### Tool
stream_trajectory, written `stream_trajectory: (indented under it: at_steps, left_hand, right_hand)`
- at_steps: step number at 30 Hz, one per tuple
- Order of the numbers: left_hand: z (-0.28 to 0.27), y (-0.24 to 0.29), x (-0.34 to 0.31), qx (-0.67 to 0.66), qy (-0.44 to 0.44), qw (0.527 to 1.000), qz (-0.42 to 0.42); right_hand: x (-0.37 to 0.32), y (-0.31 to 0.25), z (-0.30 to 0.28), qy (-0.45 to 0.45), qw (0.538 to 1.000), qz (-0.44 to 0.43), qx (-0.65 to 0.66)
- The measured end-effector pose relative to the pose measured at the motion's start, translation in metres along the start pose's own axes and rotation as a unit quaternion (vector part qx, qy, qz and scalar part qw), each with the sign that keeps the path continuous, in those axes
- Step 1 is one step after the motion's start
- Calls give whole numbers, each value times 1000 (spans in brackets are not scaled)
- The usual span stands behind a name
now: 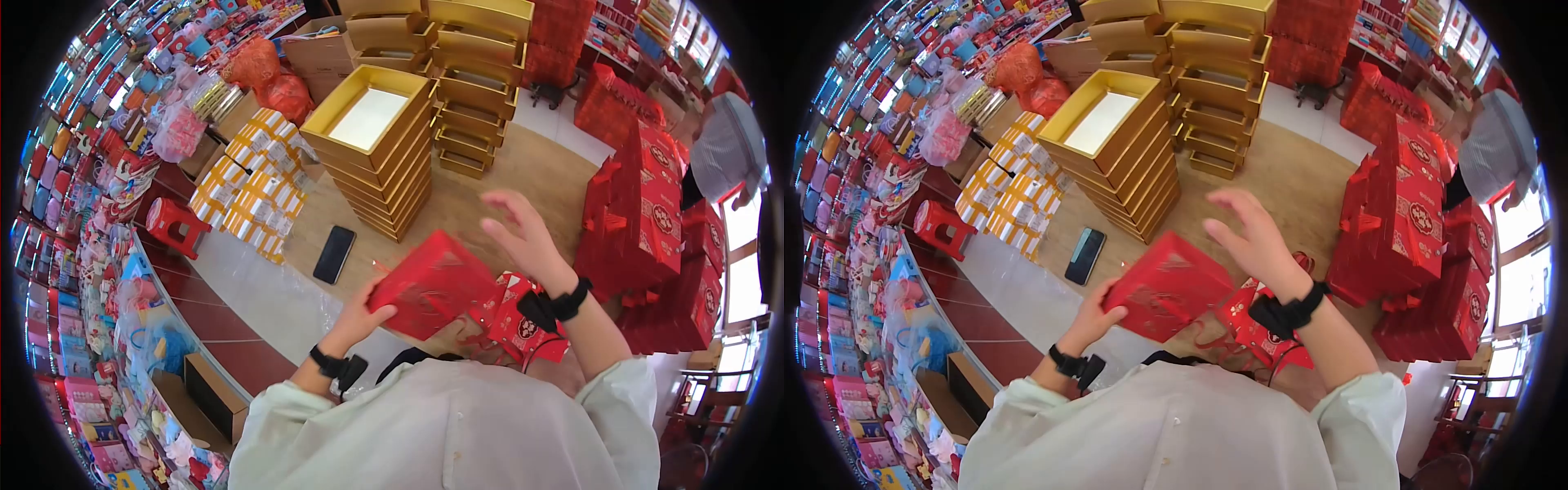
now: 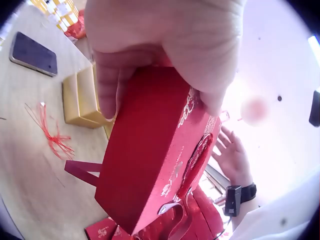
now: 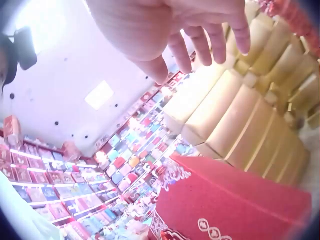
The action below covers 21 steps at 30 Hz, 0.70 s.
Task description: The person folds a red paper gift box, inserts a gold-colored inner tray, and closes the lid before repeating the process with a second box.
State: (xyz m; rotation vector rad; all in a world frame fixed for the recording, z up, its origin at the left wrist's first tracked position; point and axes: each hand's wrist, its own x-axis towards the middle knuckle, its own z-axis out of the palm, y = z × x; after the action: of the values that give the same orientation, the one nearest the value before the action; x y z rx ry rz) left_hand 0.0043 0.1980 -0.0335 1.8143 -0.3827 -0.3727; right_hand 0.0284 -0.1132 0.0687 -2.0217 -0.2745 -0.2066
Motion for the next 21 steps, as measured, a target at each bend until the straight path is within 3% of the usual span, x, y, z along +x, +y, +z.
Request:
stream_trajectory:
  at_steps: [3, 6, 8, 11, 13, 15, 16, 17, 19, 21]
  left_hand:
    - [-43, -28, -29, -73, 51, 996, -22]
    - [-61, -32, -45, -126, 90, 986, -55]
    - [-68, -23, -49, -78, 88, 987, -106]
    - [-61, -26, -40, -109, 41, 988, -101]
    - [-52, -26, -29, -86, 15, 992, -90]
    - [-41, -28, -12, -212, -78, 962, -156]
    - [-27, -30, -3, -262, -62, 944, -193]
    - [-21, -35, 6, -268, -77, 941, -193]
    - [-8, -41, 26, -378, -160, 884, -224]
    - [11, -29, 43, -405, -166, 862, -258]
  right_hand:
    - [55, -34, 43, 43, 969, -203, -137]
    - [96, -59, 85, 84, 938, -262, -211]
    - [120, -51, 104, 140, 863, -303, -379]
    - [121, -51, 87, 83, 886, -248, -383]
    - [100, -52, 54, 143, 907, -306, -251]
    - [50, -70, 13, 128, 931, -260, -221]
    - [22, -68, -6, 116, 947, -227, -193]
    - [-7, -68, -24, 124, 951, -190, -210]
    - [-61, -62, -44, 139, 949, -113, -259]
    - [-106, -59, -59, 102, 935, -54, -334]
